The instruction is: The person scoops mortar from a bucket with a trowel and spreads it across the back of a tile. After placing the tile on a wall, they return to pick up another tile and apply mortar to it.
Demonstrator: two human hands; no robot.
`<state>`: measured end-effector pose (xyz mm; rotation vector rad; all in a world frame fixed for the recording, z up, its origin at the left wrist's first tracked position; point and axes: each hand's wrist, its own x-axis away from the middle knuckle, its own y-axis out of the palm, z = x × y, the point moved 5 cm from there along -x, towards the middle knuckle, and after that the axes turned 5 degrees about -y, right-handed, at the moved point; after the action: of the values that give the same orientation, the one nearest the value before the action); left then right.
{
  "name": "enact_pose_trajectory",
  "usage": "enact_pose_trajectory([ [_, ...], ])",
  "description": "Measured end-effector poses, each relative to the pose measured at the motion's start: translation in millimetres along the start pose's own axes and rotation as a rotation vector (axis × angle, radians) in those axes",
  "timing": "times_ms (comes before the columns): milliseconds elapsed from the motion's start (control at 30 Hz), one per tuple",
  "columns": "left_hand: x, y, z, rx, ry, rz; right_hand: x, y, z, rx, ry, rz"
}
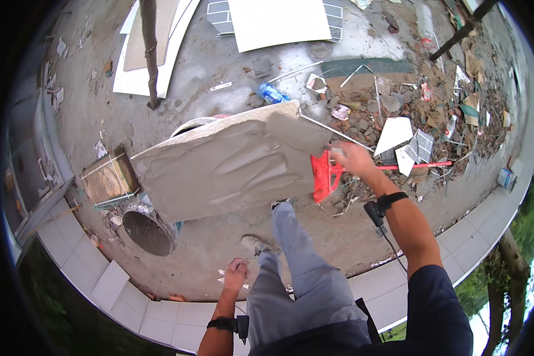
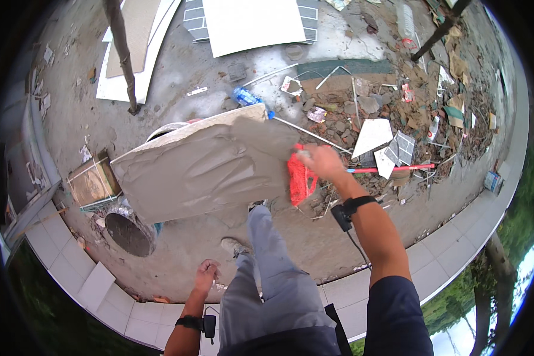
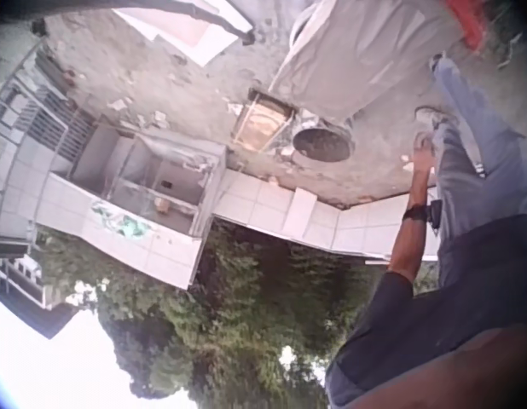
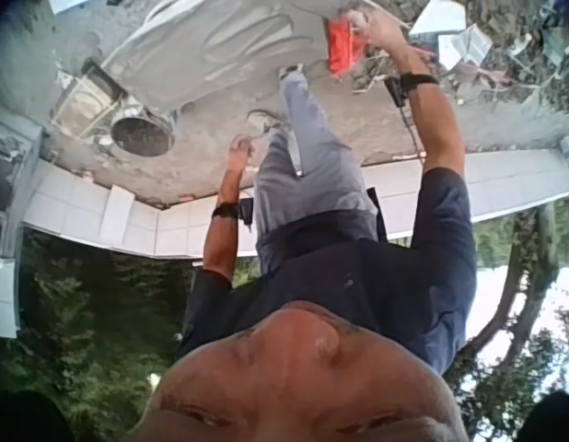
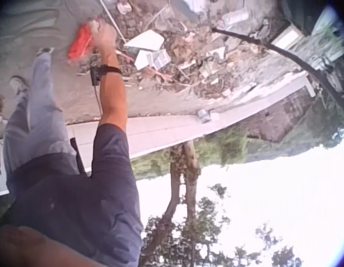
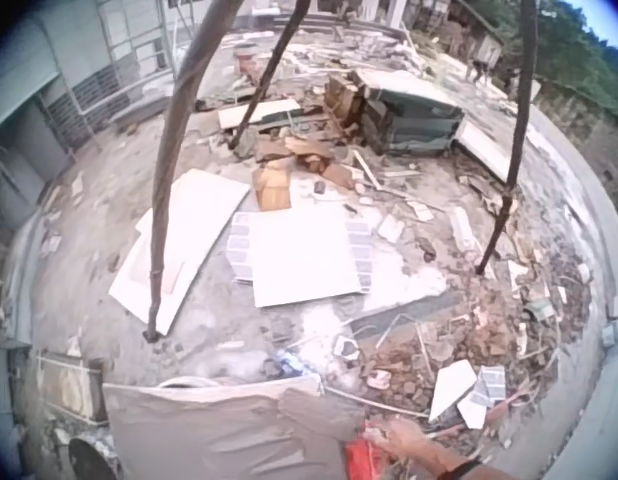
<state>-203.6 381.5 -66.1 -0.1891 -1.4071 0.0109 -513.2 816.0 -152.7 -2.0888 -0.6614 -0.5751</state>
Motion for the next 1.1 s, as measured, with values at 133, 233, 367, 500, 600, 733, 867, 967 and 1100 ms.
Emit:
enact_pose_trajectory([
  [133, 6, -5, 10, 0.079, 0.013, 0.018, 35, -33, 31, 0.037, 0.120, 0.173],
  [233, 3, -12, 1, 0.107, -0.026, 0.044, 73, -26, 18, 0.174, 0.041, 0.105],
  [367, 0, 4, -19, 0.160, -0.056, 0.011, 90, -5, -34, 0.412, -0.447, 0.012],
  [500, 9, 34, -3, 0.150, -0.055, -0.023, 50, -11, -48, 0.674, -0.497, -0.053],
  [600, 18, 37, 7, 0.173, -0.001, -0.029, 12, -38, -59, 0.707, -0.421, 0.053],
  [733, 19, 28, -7, 0.227, -0.022, -0.017, 15, -34, -61, 0.560, -0.095, -0.040],
  [867, 16, 22, -16, 0.242, -0.019, -0.018, 45, 2, -19, 0.052, -0.047, -0.261],
  [967, 15, 12, -20, 0.205, -0.058, 0.003, 43, -12, -26, 0.516, -0.109, -0.255],
  [1100, 8, 9, -25, 0.195, -0.066, 0.024, 2, -50, -5, 0.541, -0.269, 0.005],
])
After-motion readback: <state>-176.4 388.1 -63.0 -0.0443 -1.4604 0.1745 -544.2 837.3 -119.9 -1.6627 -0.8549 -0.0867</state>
